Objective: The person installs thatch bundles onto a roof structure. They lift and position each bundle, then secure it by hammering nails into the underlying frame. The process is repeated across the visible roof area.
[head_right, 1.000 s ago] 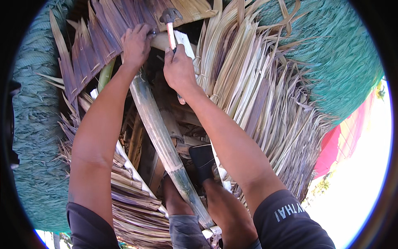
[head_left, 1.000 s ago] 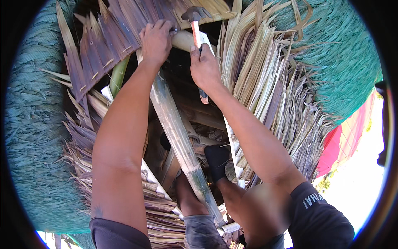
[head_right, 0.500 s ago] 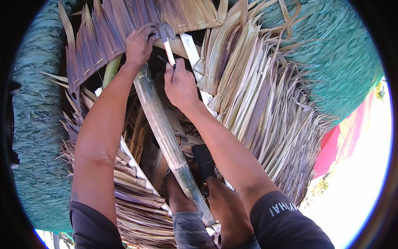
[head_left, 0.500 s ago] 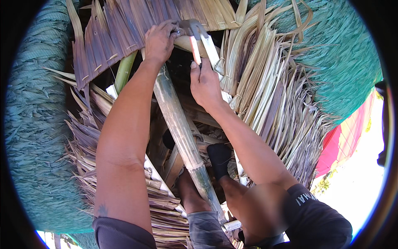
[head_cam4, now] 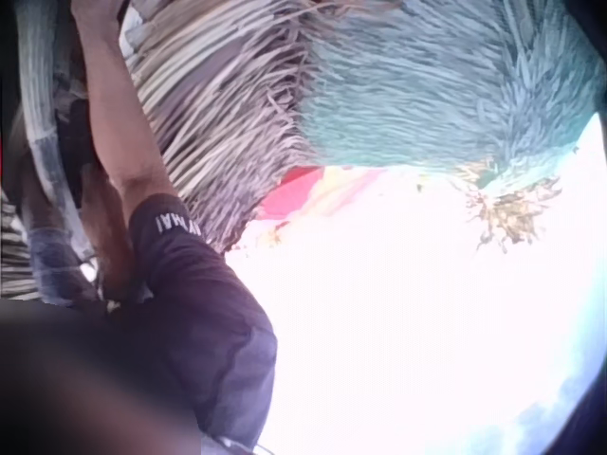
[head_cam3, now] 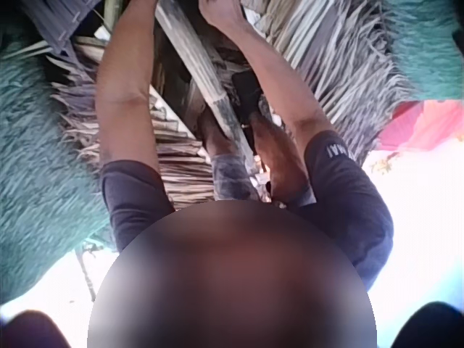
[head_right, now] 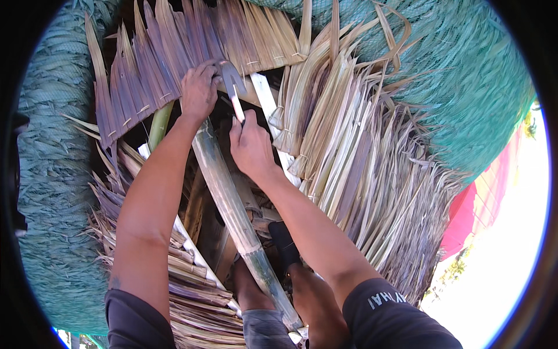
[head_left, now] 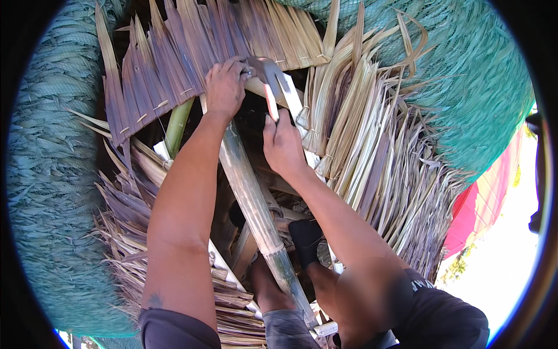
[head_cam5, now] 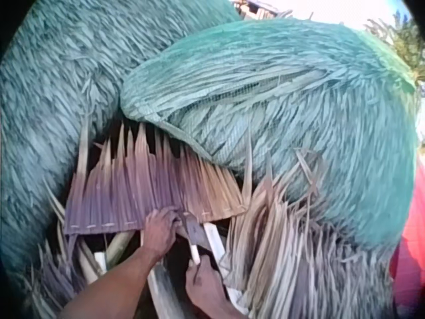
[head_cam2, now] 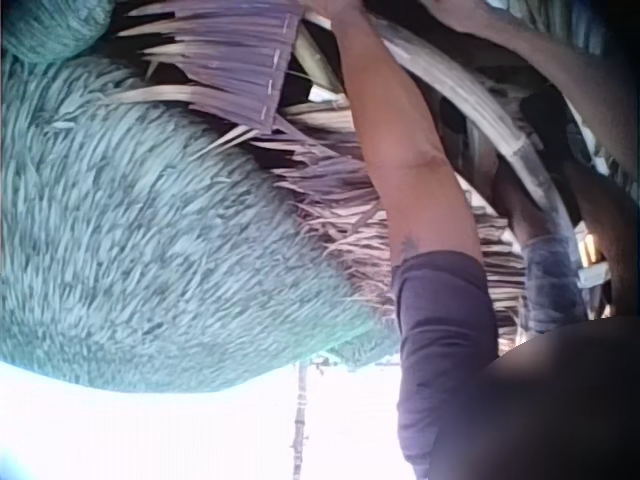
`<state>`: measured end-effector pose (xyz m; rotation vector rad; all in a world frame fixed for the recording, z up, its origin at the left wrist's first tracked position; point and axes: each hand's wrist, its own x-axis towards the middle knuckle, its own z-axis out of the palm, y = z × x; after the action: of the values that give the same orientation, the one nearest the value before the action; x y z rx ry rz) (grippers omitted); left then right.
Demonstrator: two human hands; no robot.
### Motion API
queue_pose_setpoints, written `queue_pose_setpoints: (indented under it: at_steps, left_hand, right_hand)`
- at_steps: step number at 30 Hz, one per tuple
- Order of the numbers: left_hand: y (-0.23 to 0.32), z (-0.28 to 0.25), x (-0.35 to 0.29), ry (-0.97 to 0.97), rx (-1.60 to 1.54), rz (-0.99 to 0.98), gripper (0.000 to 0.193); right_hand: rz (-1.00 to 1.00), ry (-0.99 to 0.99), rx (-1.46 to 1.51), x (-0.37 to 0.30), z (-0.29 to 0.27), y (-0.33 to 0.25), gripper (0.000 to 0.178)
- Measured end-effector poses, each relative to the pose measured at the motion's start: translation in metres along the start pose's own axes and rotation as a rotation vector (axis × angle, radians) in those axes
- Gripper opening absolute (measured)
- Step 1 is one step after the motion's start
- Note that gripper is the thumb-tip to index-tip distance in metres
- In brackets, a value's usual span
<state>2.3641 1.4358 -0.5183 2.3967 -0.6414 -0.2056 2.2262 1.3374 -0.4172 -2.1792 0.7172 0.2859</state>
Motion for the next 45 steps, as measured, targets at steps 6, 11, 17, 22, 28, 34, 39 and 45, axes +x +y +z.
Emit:
queue_pose_setpoints:
  at_steps: [6,11,17,22,28,34,39,45]
  left_hand:
    - [-0.006,-0.006,-0.001,-0.059,-0.010,0.042,0.047]
    - [-0.005,-0.004,-0.001,-0.060,-0.063,-0.030,0.065]
    - [-0.002,-0.005,0.000,-0.078,-0.086,-0.086,0.073]
    - [-0.008,-0.002,-0.001,-0.053,-0.080,-0.041,0.079]
    - [0.005,-0.012,0.003,-0.051,-0.135,-0.140,0.070]
    - [0.067,-0.084,-0.065,0.383,-0.362,-0.168,0.030]
    - [0.105,-0.109,-0.113,0.257,-0.345,-0.155,0.018]
    - [0.092,-0.110,-0.118,0.259,-0.205,-0.306,0.017]
  right_hand:
    - [-0.020,0.074,0.051,-0.003,-0.004,0.001,0.025]
    - [-0.001,0.032,-0.037,-0.005,0.000,-0.005,0.024]
    - [-0.006,0.013,-0.167,0.006,-0.013,-0.019,0.023]
    - [-0.192,0.107,-0.047,0.002,-0.029,-0.016,0.023]
    - [0.271,-0.185,0.103,0.033,-0.024,-0.013,0.035]
    - [0.361,-0.443,1.640,0.037,-0.033,-0.017,0.030]
    - [0.261,-0.588,1.877,0.022,-0.005,-0.039,0.038]
    - [0.286,-0.508,1.864,0.013,0.030,-0.052,0.036]
